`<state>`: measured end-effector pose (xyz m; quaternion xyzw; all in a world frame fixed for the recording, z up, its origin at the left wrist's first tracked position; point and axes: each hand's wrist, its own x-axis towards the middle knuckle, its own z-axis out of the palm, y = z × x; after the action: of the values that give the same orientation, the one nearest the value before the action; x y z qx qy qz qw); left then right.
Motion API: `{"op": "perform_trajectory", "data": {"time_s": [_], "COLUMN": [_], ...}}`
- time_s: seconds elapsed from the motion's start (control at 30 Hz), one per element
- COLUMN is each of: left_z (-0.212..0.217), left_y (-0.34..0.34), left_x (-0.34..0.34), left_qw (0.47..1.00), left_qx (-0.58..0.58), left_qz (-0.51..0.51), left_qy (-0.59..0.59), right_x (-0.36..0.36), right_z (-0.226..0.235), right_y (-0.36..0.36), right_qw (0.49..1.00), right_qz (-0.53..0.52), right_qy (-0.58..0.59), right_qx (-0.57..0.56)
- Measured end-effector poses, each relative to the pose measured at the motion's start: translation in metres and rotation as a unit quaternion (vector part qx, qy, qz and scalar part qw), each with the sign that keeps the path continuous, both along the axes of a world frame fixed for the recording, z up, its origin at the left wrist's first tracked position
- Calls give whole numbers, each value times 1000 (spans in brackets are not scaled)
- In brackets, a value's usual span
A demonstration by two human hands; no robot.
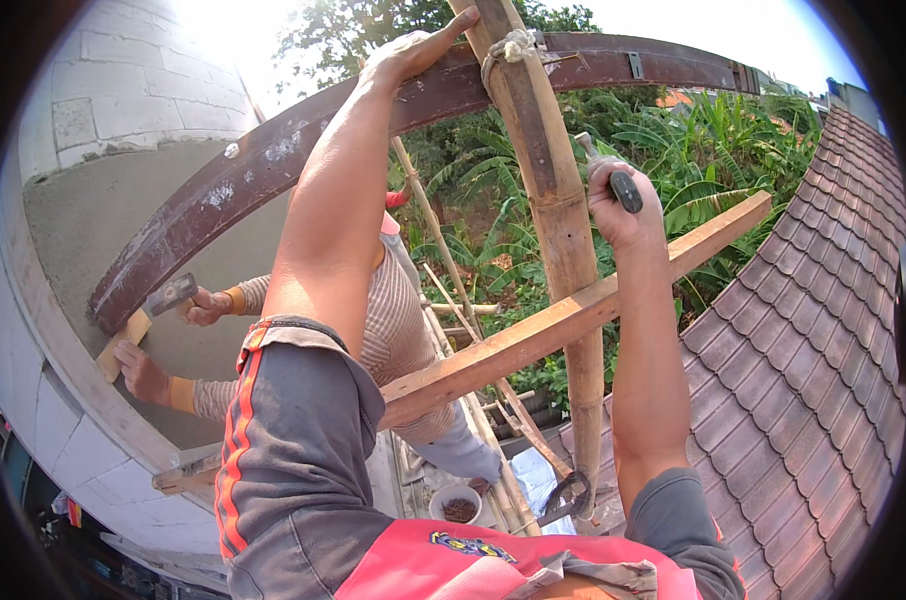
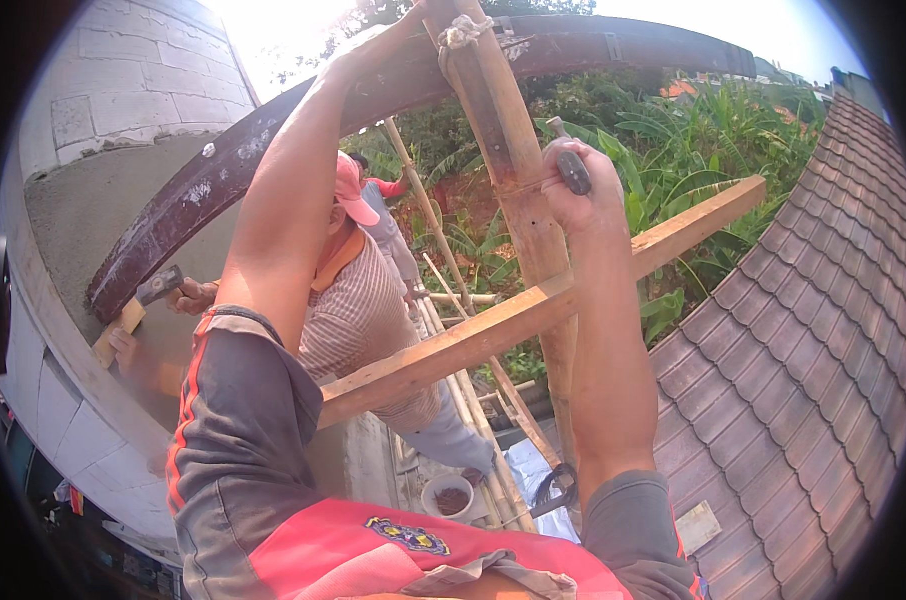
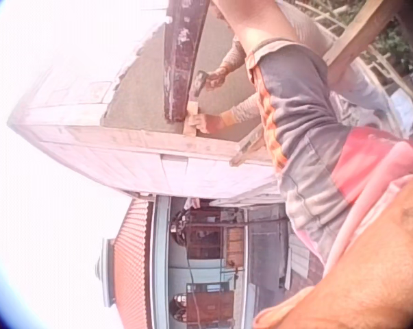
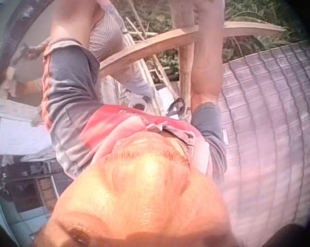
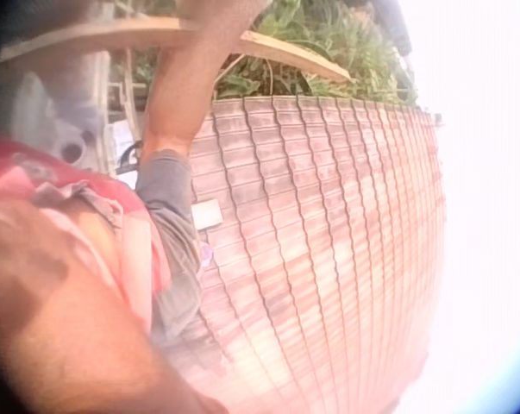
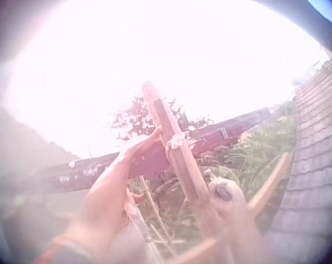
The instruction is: The person uses a hammer to drive nails into wooden beams on a roof truss, working alongside a coworker on bamboo scaffolding. The person positions and secures curved wooden pieces to the truss structure.
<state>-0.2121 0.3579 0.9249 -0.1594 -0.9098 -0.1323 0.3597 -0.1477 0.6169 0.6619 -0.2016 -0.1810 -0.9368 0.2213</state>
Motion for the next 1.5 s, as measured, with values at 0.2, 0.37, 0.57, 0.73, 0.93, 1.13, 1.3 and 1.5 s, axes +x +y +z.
{"op": "perform_trajectory", "data": {"time_s": [0.2,0.37,0.57,0.73,0.93,1.13,1.3,1.5], "left_z": [-1,-1,-5,0,-1,-8,-1,0], "left_y": [10,17,14,12,11,3,11,1], "left_x": [-2,4,15,28,-7,-7,-10,-15], "left_qw": [1000,999,999,996,1000,998,997,996], "left_qx": [-24,-31,-36,-45,11,20,23,33], "left_qz": [-14,-7,20,17,-16,-42,-64,-83], "left_qy": [-12,-2,-2,-70,-10,-33,-27,-12], "right_x": [-28,-32,-1,68,50,140,145,70], "right_z": [-29,8,-42,-40,-19,-13,20,-6], "right_y": [21,6,9,-30,-39,12,20,-39], "right_qw": [981,999,907,711,600,607,587,517], "right_qz": [-5,-8,-253,-590,-610,-755,-799,-736], "right_qy": [192,42,112,30,69,-54,-126,61], "right_qx": [-10,-2,316,383,514,244,-34,433]}}
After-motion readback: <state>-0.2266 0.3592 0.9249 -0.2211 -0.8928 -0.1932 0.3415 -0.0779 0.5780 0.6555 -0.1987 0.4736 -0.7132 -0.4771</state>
